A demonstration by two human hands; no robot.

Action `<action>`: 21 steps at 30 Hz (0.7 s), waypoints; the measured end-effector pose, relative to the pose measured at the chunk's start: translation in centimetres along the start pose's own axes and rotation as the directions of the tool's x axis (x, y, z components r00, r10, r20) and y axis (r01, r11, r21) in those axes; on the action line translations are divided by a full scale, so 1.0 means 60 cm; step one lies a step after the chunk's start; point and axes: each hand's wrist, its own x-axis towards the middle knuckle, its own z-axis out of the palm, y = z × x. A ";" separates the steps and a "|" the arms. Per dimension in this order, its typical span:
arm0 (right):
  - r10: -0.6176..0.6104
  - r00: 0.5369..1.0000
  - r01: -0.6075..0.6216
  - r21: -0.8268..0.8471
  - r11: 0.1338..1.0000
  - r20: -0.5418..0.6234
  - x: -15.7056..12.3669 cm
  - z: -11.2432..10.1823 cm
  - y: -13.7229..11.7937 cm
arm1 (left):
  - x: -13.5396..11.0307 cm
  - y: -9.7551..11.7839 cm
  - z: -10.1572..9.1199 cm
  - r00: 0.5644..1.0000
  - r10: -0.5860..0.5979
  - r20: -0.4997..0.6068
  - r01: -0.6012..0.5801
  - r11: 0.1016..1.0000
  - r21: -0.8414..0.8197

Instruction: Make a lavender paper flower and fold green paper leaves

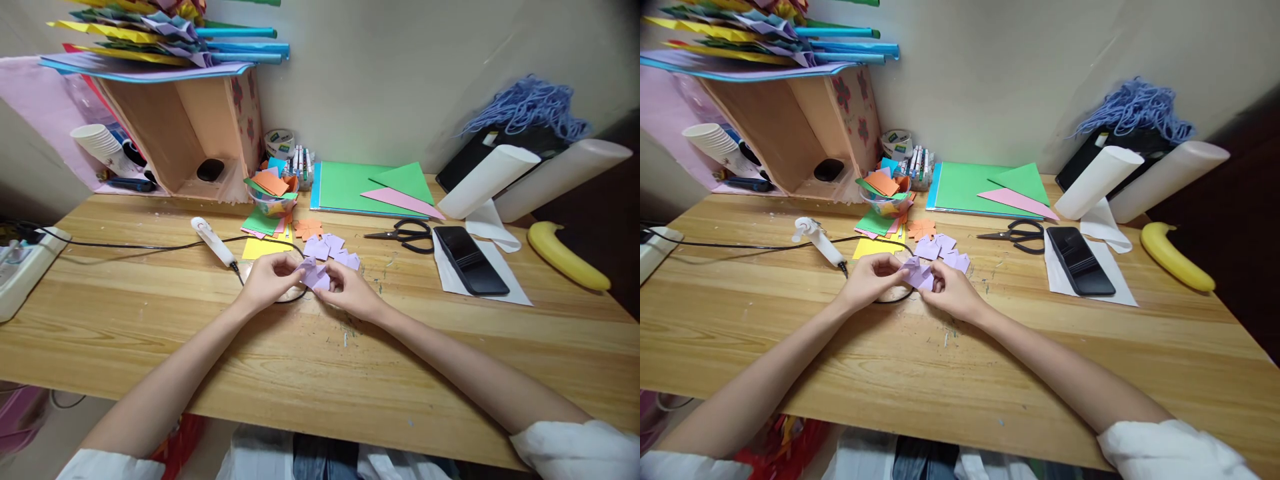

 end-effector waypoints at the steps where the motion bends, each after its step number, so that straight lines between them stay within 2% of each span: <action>1: -0.002 0.999 0.004 0.058 0.998 -0.038 0.001 0.000 0.003 | 0.001 0.000 0.000 1.000 0.001 -0.012 -0.001 1.000 -0.004; 3: -0.002 0.992 0.026 0.186 0.982 -0.126 0.004 -0.001 0.008 | 0.001 0.000 -0.001 1.000 -0.006 -0.015 0.006 1.000 0.002; 5: 0.000 0.979 0.057 0.270 0.961 -0.205 0.006 -0.005 0.011 | 0.000 0.003 0.000 0.999 -0.035 0.028 0.034 0.999 0.029; 8: -0.015 0.959 0.099 0.286 0.953 -0.282 0.007 -0.011 0.012 | -0.005 0.013 -0.001 0.990 -0.077 0.121 0.067 0.994 0.086; 13: -0.063 0.971 0.118 0.230 0.966 -0.232 0.004 -0.009 0.005 | -0.008 0.026 -0.006 0.985 -0.045 0.164 0.043 0.999 0.018; 18: -0.080 0.973 0.131 0.234 0.963 -0.215 -0.001 0.000 -0.002 | -0.002 0.012 -0.002 0.986 -0.096 0.139 0.108 0.990 -0.086; 21: -0.074 0.977 0.128 0.277 0.952 -0.199 0.004 0.000 -0.009 | -0.008 0.014 -0.011 0.991 -0.117 0.059 0.123 0.987 -0.105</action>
